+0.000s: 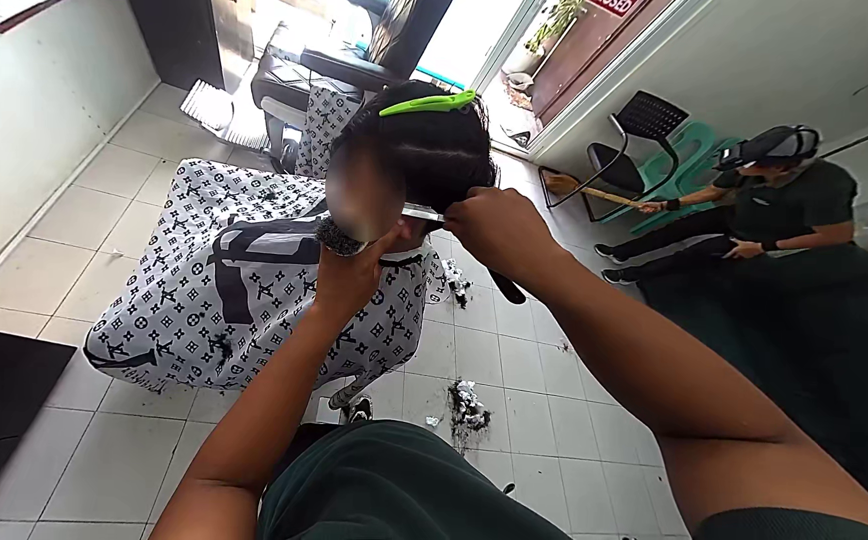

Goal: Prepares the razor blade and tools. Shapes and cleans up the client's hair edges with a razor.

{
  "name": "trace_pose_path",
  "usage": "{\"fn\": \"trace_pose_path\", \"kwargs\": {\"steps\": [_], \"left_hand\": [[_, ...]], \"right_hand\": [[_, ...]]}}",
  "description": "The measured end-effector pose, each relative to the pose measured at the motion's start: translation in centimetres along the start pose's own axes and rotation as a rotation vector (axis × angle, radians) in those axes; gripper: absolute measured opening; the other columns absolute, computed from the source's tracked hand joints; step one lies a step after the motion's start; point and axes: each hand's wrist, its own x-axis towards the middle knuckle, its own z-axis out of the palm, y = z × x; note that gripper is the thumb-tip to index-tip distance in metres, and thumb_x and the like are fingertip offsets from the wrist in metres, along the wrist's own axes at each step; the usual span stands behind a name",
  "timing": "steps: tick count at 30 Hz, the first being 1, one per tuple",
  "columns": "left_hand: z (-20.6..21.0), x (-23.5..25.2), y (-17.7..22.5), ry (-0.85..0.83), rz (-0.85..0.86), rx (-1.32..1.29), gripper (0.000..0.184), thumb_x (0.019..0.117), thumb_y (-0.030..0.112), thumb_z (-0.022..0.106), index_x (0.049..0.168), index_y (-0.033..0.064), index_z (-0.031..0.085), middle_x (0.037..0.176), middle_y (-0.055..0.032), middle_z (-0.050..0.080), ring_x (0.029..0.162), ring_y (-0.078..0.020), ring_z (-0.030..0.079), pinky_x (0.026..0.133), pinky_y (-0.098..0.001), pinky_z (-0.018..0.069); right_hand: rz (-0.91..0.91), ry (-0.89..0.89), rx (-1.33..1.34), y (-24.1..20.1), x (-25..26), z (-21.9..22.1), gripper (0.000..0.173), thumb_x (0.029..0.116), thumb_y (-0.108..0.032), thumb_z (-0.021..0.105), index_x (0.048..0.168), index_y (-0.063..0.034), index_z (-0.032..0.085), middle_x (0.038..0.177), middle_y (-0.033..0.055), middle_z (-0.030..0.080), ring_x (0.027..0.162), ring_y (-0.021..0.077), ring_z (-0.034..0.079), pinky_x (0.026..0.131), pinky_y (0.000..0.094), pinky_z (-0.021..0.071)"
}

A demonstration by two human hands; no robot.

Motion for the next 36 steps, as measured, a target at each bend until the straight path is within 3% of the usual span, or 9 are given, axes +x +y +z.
{"fn": "trace_pose_path", "kwargs": {"steps": [36], "left_hand": [[0.13, -0.13, 0.04, -0.027, -0.007, -0.008, 0.068, 0.0866, -0.002, 0.058, 0.146, 0.0305, 0.059, 0.164, -0.0198, 0.034, 0.154, -0.0420, 0.023, 0.116, -0.0656, 0.0258]], "right_hand": [[-0.009, -0.031, -0.038, -0.44, 0.41, -0.55, 0.019, 0.1027, -0.015, 0.060, 0.100, -0.0025, 0.074, 0.097, 0.0222, 0.068, 0.093, 0.0430, 0.068, 0.074, 0.0587, 0.0525]]}}
